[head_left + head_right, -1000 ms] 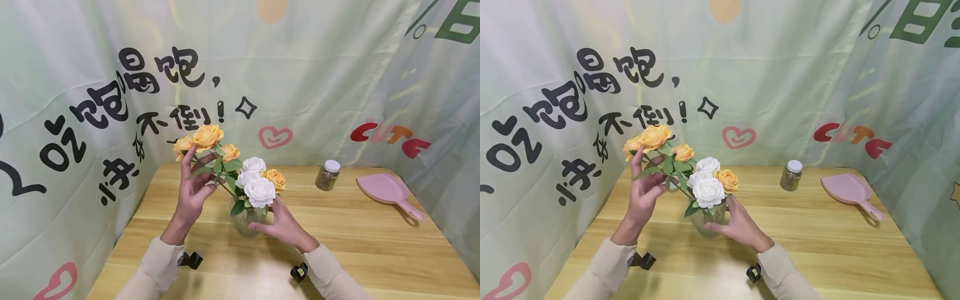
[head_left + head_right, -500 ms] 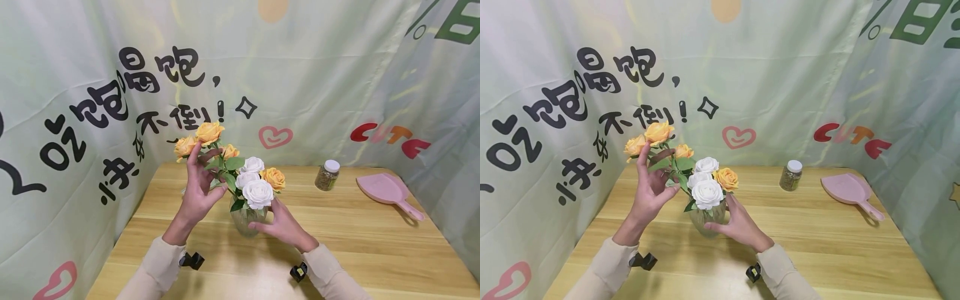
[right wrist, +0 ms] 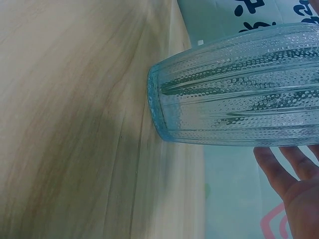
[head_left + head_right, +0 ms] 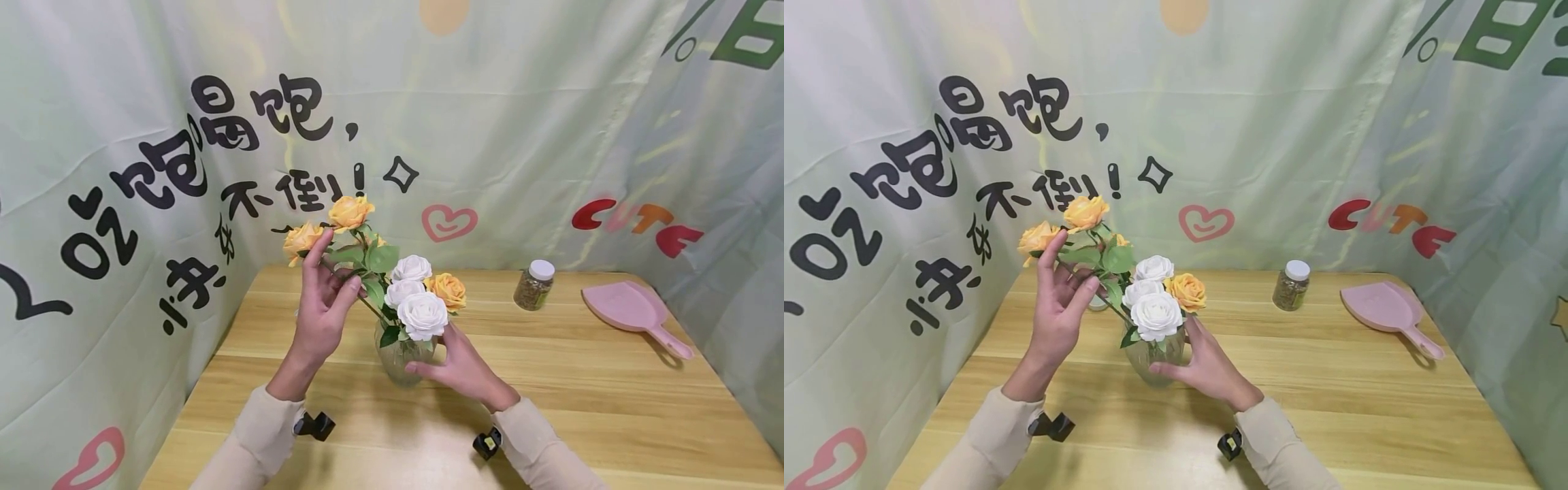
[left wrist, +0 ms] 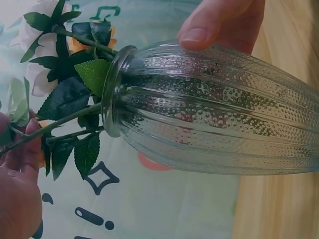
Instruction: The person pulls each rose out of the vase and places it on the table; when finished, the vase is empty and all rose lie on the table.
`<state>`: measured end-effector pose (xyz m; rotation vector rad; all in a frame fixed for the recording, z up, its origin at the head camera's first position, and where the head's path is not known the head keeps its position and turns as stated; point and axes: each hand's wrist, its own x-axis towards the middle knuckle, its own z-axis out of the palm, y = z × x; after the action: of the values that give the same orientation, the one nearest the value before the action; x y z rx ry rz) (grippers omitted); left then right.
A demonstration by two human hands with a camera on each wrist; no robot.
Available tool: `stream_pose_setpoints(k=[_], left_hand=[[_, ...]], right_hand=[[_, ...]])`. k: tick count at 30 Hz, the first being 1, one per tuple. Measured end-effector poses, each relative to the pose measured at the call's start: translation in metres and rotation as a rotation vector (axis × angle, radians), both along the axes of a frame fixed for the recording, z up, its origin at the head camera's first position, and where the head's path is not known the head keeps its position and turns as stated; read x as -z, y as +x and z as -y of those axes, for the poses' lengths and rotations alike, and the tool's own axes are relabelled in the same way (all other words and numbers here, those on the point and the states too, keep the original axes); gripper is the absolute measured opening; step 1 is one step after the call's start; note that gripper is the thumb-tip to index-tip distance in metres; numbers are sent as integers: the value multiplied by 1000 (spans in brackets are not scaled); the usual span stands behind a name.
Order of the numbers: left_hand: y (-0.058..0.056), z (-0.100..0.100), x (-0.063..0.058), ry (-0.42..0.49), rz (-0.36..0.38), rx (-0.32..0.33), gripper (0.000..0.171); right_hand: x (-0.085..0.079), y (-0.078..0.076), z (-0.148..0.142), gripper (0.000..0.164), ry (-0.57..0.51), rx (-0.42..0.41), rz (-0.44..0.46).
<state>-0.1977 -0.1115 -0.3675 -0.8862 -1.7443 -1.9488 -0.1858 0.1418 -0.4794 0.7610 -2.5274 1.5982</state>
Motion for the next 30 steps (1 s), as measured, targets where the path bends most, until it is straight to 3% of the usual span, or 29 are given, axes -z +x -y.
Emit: stream_pose_setpoints(k=[11,18,25,27,30], left_hand=[[3,11,-3,28,-50,84,94],[2,21,-8,-41,-92,43,69],[2,24,-5,-124,-22,56,54],[1,24,-6,-121,-17,29,53],[0,26,-12,-34,-42,-12,52]], right_hand=[[-1,1,2,113,10,7,-2],[-1,1,2,110,15,15,6],[0,1,2,107,9,19,4],[0,1,2,106,10,19,1],[0,1,1,107,13,23,2]])
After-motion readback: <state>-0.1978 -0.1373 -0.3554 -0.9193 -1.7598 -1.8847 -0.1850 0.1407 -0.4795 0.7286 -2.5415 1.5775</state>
